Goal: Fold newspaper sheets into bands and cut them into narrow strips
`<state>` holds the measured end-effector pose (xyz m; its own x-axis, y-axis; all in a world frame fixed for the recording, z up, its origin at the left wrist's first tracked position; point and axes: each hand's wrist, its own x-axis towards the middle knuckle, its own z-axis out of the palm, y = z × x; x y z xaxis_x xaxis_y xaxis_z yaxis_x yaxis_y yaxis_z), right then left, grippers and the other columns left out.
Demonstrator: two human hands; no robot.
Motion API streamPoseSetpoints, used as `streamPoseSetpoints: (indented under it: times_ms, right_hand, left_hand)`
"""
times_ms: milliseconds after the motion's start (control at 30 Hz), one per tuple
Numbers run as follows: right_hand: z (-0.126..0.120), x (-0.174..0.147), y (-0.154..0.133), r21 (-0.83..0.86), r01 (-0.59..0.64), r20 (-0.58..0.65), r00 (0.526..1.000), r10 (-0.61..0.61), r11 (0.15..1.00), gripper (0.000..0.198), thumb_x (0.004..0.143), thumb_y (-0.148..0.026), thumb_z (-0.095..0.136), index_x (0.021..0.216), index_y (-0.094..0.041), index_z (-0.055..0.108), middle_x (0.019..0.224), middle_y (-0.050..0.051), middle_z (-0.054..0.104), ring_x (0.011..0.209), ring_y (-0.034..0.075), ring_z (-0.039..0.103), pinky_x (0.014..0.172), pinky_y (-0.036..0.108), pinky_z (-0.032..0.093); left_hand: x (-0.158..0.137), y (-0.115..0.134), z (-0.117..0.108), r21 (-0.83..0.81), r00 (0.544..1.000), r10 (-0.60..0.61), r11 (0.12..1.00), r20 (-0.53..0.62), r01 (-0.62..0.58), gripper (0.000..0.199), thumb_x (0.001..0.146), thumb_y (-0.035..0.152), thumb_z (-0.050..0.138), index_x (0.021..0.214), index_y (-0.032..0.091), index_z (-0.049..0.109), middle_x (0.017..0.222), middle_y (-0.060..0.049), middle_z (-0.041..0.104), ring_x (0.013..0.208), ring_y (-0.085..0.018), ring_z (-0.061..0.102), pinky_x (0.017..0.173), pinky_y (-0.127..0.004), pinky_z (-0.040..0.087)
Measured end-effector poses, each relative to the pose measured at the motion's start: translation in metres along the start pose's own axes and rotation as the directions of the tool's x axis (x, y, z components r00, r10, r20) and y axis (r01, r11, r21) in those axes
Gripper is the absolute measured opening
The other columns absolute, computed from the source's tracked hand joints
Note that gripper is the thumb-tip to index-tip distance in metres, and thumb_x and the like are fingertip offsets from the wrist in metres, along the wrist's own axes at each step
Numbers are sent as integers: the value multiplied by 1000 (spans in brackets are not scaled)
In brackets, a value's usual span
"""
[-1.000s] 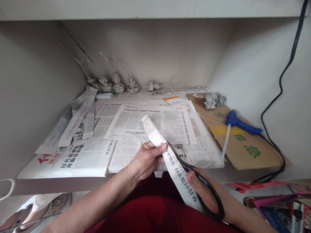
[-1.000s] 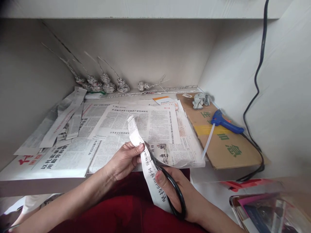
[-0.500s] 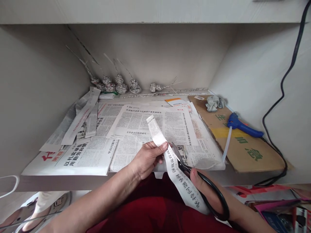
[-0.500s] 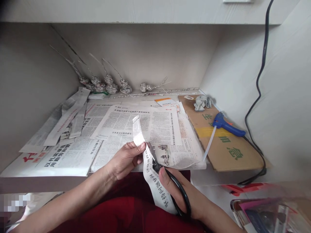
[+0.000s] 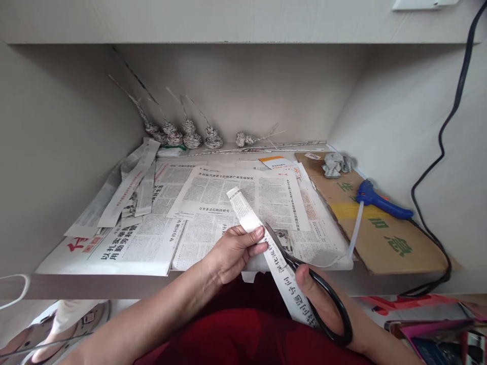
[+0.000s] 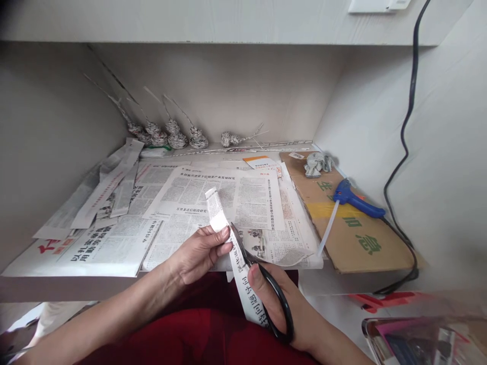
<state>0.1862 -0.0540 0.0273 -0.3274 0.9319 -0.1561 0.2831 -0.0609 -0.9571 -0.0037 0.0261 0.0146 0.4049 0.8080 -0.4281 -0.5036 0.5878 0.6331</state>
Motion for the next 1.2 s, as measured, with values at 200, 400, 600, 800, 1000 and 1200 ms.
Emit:
streamPoseSetpoints:
  times_ms: [200,400,600,800,1000,1200]
  right_hand:
    - [0,-6,-4,-76,-135,-2,991,135,988,69,91,-77,38,109,-17,69,104,13,71,99,31,63,94,46,51]
    - [-4,-2,13,-51,-52,37,998,54,997,57,101,-62,35,124,-21,66,126,11,68,117,29,60,108,45,44]
    - [-9,3,10,-30,14,103,995,-11,999,54,103,-57,36,136,-23,61,137,10,64,131,30,52,115,48,37]
    - [-12,-4,9,-119,-87,106,989,100,989,61,100,-64,35,135,-22,61,137,11,63,135,34,48,117,52,34]
    - [-12,-7,9,-179,-108,112,985,130,978,66,98,-69,33,127,-19,64,124,12,67,118,32,59,112,49,41]
    - [-10,-3,13,-76,-115,102,987,122,990,62,100,-65,35,129,-19,64,129,13,66,126,33,54,116,54,34]
  left_hand:
    - [-1,3,3,15,999,17,1000,-29,-17,13,92,11,65,92,8,78,77,-6,74,64,-10,71,61,-16,62]
    - [1,5,1,47,999,-10,999,-42,12,17,94,16,62,91,6,76,76,-9,73,62,-15,72,51,-20,62]
    - [-1,12,6,48,997,20,999,-71,-17,18,94,8,60,84,4,75,80,-7,72,60,-8,69,55,-13,60]
    - [-3,13,7,54,995,44,998,-90,-40,22,97,18,58,89,6,75,80,-7,72,62,-10,69,56,-16,62]
    - [-1,11,5,71,998,26,997,-62,-22,28,100,26,55,90,8,74,77,-8,72,59,-11,69,54,-18,61]
    - [-1,0,5,87,999,-23,996,-42,26,25,97,24,60,89,7,75,77,-9,73,61,-13,71,53,-19,62]
